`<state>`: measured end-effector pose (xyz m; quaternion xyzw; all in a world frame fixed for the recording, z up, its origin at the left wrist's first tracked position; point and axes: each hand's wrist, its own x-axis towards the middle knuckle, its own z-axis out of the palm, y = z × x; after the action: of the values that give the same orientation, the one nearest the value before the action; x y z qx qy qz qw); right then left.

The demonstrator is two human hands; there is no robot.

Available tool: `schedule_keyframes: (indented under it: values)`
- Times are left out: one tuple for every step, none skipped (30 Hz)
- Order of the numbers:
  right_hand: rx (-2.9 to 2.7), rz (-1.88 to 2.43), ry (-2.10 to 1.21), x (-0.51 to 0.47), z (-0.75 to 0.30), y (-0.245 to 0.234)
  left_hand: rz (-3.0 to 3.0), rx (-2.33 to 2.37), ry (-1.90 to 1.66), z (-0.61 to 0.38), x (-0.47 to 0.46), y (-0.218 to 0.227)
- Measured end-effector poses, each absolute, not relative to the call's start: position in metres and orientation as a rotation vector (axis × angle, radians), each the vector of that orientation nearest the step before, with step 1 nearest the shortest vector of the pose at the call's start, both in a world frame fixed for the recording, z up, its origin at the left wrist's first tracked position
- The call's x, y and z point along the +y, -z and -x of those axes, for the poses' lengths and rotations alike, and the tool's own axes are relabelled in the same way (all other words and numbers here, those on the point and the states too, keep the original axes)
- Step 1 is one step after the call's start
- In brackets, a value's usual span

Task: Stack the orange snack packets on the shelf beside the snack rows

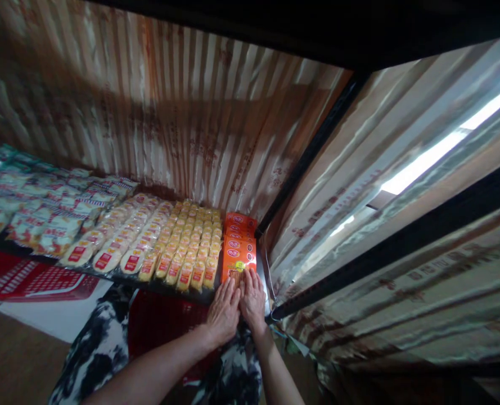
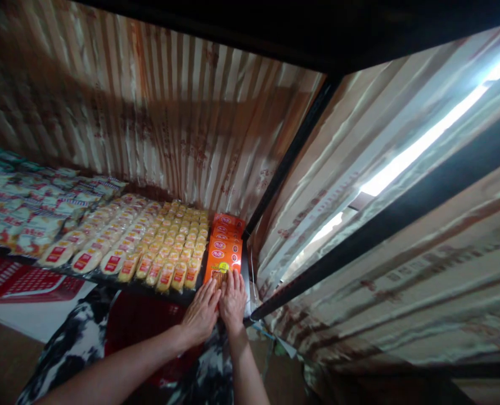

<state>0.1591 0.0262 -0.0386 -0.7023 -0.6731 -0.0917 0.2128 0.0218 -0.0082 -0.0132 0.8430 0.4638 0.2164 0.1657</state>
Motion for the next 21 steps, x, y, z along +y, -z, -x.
schedule_keyframes:
  values:
    - [-1.874,1.937,0.264,0.026,-0.160,0.040,-2.404,1.313,-0.626,-0.021,-0.010,0.014]
    - [-1.876,1.933,0.275,0.025,-0.161,0.041,-2.403,1.308,-0.630,-0.020,-0.011,0.014]
    - [-1.873,1.934,0.288,0.024,-0.160,0.041,-2.400,1.305,-0.627,-0.018,-0.013,0.015]
    - [-1.872,1.933,0.300,0.023,-0.160,0.040,-2.395,1.305,-0.622,-0.017,-0.014,0.015]
    - [-1.866,1.929,0.314,0.021,-0.158,0.039,-2.391,1.305,-0.616,-0.016,-0.016,0.016]
    - [-1.856,1.918,0.323,0.018,-0.156,0.038,-2.387,1.307,-0.615,-0.015,-0.017,0.016]
    - [-1.841,1.900,0.328,0.016,-0.153,0.036,-2.383,1.308,-0.619,-0.014,-0.019,0.017]
    - [-1.820,1.876,0.323,0.013,-0.150,0.035,-2.379,1.307,-0.628,-0.012,-0.020,0.017]
    - [-1.805,1.846,0.308,0.010,-0.147,0.033,-2.375,1.299,-0.640,-0.011,-0.022,0.017]
    - [-1.794,1.814,0.286,0.006,-0.143,0.032,-2.371,1.287,-0.654,-0.009,-0.023,0.018]
    - [-1.788,1.783,0.258,0.003,-0.139,0.032,-2.369,1.267,-0.671,-0.007,-0.025,0.018]
    - [-1.784,1.756,0.229,-0.001,-0.135,0.032,-2.369,1.241,-0.690,-0.004,-0.027,0.018]
    - [-1.780,1.735,0.205,-0.005,-0.131,0.033,-2.371,1.213,-0.712,-0.002,-0.029,0.019]
    - [-1.776,1.715,0.186,-0.009,-0.127,0.035,-2.376,1.185,-0.737,0.001,-0.032,0.020]
    - [-1.774,1.695,0.172,-0.013,-0.123,0.037,-2.381,1.159,-0.762,0.005,-0.034,0.021]
    - [-1.768,1.674,0.162,-0.017,-0.120,0.038,-2.387,1.137,-0.786,0.008,-0.037,0.022]
    - [-1.762,1.649,0.152,-0.021,-0.116,0.039,-2.390,1.118,-0.806,0.011,-0.040,0.023]
    - [-1.759,1.621,0.138,-0.025,-0.113,0.040,-2.391,1.105,-0.826,0.015,-0.043,0.024]
    - [-1.763,1.589,0.115,-0.029,-0.110,0.040,-2.386,1.098,-0.848,0.018,-0.046,0.026]
    - [-1.772,1.556,0.084,-0.032,-0.106,0.039,-2.378,1.097,-0.872,0.022,-0.049,0.027]
    - [-1.786,1.524,0.048,-0.036,-0.102,0.038,-2.364,1.102,-0.898,0.026,-0.052,0.029]
